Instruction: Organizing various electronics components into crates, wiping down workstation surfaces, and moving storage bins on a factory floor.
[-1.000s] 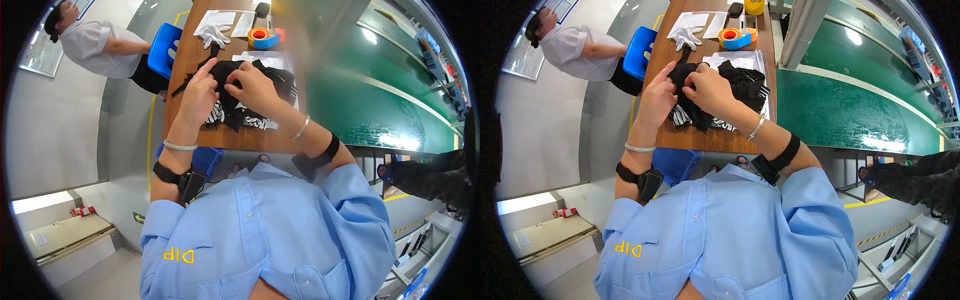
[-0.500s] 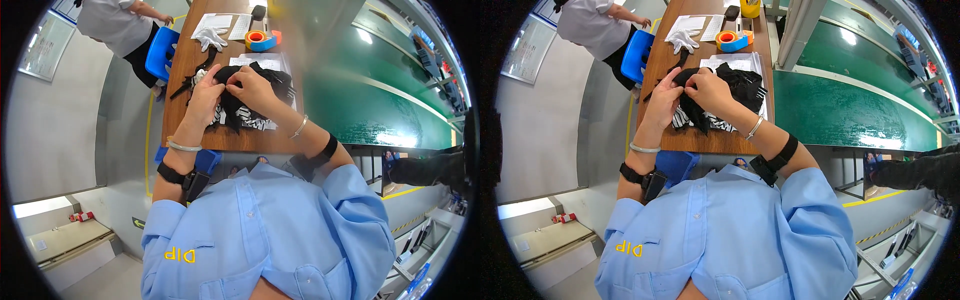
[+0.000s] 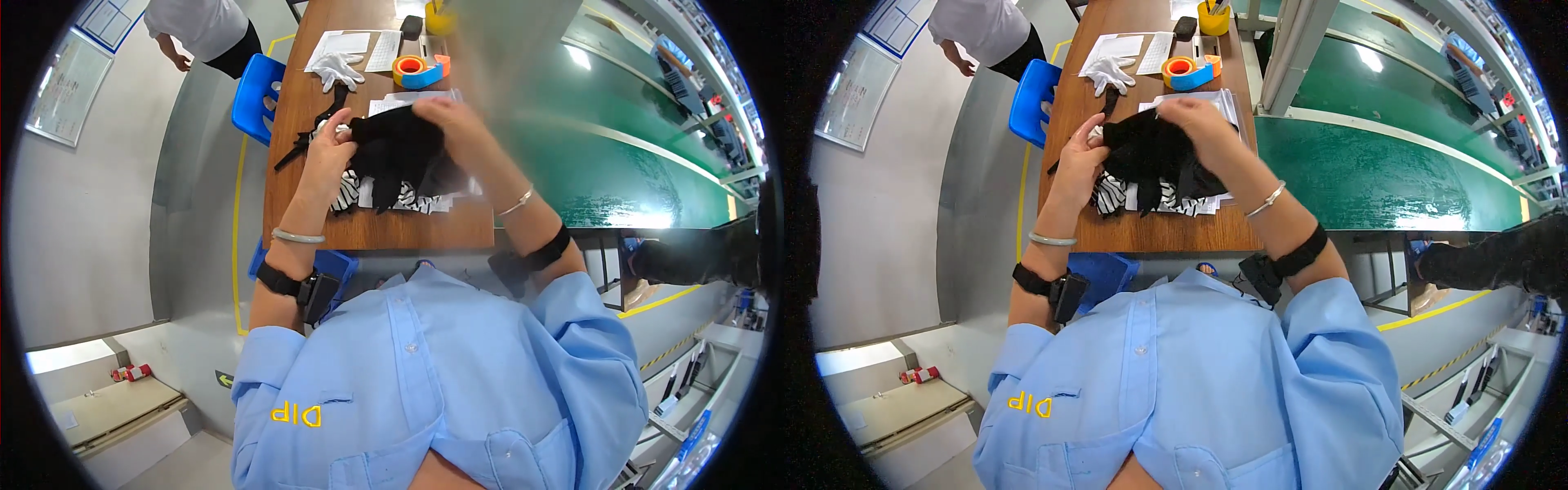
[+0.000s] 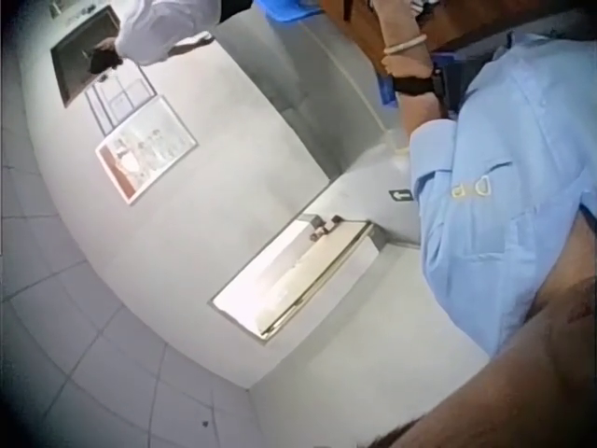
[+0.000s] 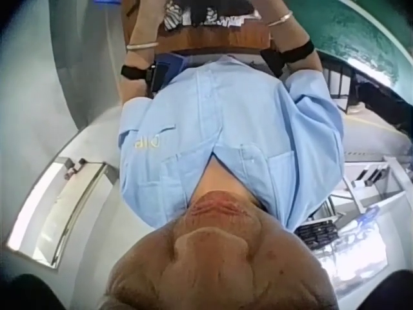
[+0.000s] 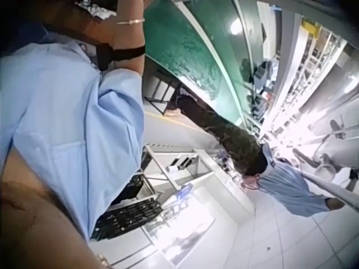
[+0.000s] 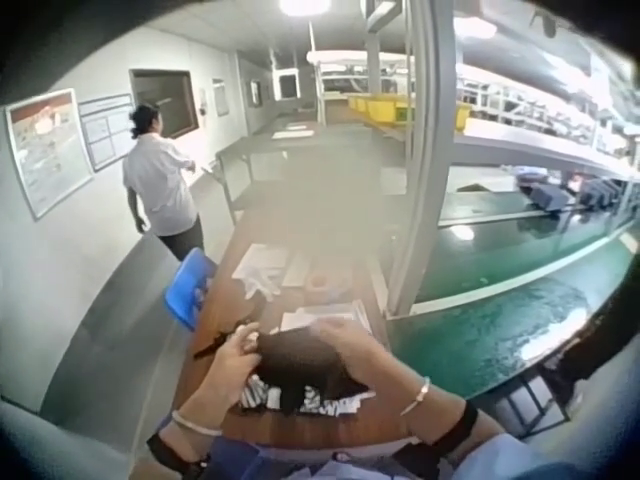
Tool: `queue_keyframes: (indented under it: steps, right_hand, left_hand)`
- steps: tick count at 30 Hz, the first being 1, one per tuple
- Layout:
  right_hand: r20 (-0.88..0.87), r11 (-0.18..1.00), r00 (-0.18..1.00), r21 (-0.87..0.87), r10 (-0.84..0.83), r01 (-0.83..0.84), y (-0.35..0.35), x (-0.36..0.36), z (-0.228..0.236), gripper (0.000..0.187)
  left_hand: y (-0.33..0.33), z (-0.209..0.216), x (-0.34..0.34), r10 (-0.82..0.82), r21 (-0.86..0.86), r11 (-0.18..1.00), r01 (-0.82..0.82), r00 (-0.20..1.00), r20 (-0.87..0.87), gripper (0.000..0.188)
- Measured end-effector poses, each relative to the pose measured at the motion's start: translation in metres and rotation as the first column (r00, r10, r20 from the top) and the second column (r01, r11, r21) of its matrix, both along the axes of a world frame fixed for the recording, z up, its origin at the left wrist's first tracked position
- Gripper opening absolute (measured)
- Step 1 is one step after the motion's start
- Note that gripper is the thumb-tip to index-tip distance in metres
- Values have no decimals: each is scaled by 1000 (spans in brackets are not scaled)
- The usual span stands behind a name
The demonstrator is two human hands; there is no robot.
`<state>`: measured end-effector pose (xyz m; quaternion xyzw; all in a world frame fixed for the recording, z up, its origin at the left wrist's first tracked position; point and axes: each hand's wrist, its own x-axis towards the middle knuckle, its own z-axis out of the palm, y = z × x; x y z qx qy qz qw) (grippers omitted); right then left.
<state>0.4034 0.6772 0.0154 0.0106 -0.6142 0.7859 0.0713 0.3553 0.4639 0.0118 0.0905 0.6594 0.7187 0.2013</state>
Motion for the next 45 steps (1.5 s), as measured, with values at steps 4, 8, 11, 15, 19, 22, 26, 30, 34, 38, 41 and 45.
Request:
queue_keyframes:
  steps: [4,8,11,15,19,22,26,30,34,38,41,45]
  right_hand:
    - [34,963,981,-191,-189,192,48,8,48,20]
    - [-249,969,937,-54,-246,240,102,22,88,17]
    - [-285,982,947,78,-146,175,119,40,127,16]
    - [-186,912,910,110,-372,395,108,60,164,15]
    - [-188,949,950,147,-249,278,82,90,177,15]
    - [-46,932,964,250,-260,263,78,86,166,16]
    - [-204,923,954,275,-219,270,15,117,161,16]
    - [225,962,973,253,41,-99,29,97,157,19]
    - [285,920,954,344,88,-188,33,97,154,20]
    - [277,842,960,505,50,-190,22,90,154,23]
    - [134,664,990,736,51,-134,24,79,145,29]
    - [141,753,990,654,-28,-72,26,74,141,42]
  left_hand:
    - [-17,-34,-15,47,-73,996,-52,997,-66,60]
    - [-23,-75,-26,153,-235,957,-172,984,-96,55]
    - [-26,-115,-34,-72,-637,743,-204,922,-380,50]
    - [-4,-92,-33,-325,-650,695,-307,673,-665,50]
    - [45,-7,-16,-255,-192,967,168,686,-681,54]
    - [65,60,23,-296,47,920,388,770,-564,60]
    - [69,89,47,-478,160,786,598,751,-456,60]
    - [66,91,54,-635,307,682,664,746,-202,52]
    - [58,99,61,-642,308,724,617,766,-24,42]
    - [49,105,61,-687,234,715,659,725,58,34]
    - [41,105,65,-710,271,692,669,698,92,31]
    - [33,109,63,-658,428,702,570,749,82,28]
